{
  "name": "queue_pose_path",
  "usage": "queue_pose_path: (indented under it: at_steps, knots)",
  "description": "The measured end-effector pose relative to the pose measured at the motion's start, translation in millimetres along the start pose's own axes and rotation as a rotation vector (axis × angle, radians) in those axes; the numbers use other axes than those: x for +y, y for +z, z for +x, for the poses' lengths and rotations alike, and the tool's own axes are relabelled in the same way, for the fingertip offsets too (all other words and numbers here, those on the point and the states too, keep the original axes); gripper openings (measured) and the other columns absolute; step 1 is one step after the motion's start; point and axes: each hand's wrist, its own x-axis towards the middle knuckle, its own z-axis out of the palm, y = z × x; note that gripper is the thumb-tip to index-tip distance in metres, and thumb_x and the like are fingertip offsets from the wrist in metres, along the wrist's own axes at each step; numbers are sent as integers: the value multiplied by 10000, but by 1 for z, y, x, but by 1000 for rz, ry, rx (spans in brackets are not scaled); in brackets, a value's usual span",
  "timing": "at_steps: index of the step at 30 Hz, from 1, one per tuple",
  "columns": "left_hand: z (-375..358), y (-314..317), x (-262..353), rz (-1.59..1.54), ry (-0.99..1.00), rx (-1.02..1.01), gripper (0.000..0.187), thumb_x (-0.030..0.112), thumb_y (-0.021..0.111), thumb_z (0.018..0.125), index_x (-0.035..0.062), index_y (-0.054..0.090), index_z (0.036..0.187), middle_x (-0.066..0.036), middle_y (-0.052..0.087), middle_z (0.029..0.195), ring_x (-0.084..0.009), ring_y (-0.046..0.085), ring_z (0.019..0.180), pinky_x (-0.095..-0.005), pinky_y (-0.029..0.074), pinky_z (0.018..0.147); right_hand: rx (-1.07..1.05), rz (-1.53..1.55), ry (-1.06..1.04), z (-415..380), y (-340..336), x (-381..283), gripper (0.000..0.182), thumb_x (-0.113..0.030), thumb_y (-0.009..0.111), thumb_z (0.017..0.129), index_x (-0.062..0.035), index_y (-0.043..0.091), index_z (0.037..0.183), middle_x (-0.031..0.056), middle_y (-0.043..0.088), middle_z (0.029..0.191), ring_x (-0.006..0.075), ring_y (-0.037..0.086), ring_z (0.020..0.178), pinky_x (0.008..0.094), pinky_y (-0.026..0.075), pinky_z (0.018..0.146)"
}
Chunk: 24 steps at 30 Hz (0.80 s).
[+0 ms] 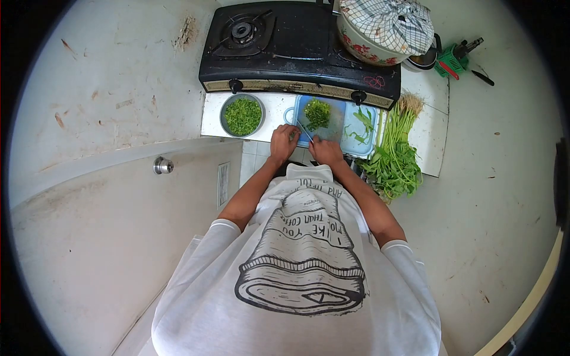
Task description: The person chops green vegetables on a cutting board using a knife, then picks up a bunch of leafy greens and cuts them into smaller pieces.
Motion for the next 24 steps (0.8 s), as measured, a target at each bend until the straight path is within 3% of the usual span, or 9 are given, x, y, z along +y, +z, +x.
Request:
queue_pose_path:
  at_steps: [9,13,19,24]
  knots:
    - [1,-5,0,79,65,-9,60,103,763,836,75,768,889,-82,666,830,-295,643,829,-441,487,768,-49,7,-15,-3,-3,-3,384,-395,534,1030,-20,615,1005,240,716,722,428,728,674,561,579,619]
    - [2,-9,1,60,90,-47,62,89,753,834,71,780,888,-76,680,846,-288,647,837,-435,486,766,-15,-20,-25,0,-1,-5,375,-376,528,1019,-20,633,964,219,725,715,394,741,668,537,592,631]
    - [2,-14,-18,22,146,-68,194,86,742,823,146,834,982,-72,722,879,-277,667,850,-431,514,772,-35,-6,-14,1,-2,-3,399,-395,530,1033,-8,626,1032,237,720,732,423,730,684,560,579,629]
    - [19,-30,-14,48,65,-258,243,92,710,842,196,842,1018,-81,721,823,-281,694,844,-433,550,761,-38,-17,-21,1,-1,0,398,-396,524,1035,-12,627,1036,229,717,716,426,726,673,560,579,624]
